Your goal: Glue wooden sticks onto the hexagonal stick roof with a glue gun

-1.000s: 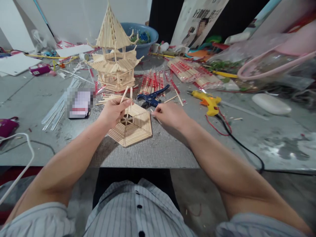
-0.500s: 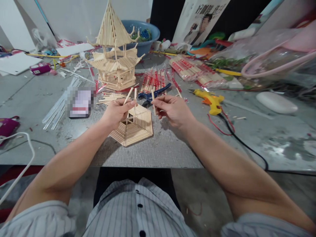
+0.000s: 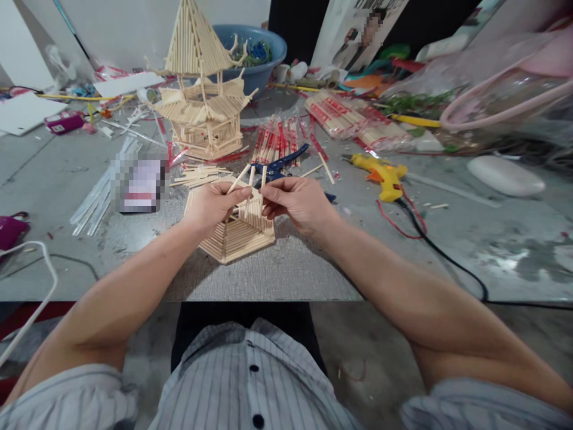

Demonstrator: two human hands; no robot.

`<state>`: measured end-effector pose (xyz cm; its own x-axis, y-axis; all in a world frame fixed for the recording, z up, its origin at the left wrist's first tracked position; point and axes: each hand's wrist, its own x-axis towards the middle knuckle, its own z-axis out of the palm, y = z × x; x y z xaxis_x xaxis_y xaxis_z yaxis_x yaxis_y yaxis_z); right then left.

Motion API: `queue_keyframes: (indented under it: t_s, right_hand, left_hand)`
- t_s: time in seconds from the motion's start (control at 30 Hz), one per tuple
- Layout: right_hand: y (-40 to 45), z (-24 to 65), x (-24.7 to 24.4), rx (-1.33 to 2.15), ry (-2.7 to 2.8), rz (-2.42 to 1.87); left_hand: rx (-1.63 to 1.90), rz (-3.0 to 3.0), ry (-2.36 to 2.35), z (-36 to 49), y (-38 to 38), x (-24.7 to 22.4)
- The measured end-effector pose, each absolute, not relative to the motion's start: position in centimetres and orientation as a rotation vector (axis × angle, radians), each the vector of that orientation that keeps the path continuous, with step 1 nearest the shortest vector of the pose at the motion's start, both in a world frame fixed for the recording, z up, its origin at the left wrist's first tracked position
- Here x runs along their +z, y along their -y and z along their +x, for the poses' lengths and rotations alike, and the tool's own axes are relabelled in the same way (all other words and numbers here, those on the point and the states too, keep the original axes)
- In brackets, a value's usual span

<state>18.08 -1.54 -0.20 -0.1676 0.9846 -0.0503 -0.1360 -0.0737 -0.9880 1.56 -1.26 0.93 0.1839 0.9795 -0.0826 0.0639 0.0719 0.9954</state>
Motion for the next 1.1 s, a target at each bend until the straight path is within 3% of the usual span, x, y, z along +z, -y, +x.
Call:
queue_keyframes:
  t_s: [1.1]
  right_hand:
    - [1.91,17.87,-0.63,1.477,1.209,-0.968]
  left_hand:
    - [0.948,1.251,-1.14,2.05,1.76,0.98]
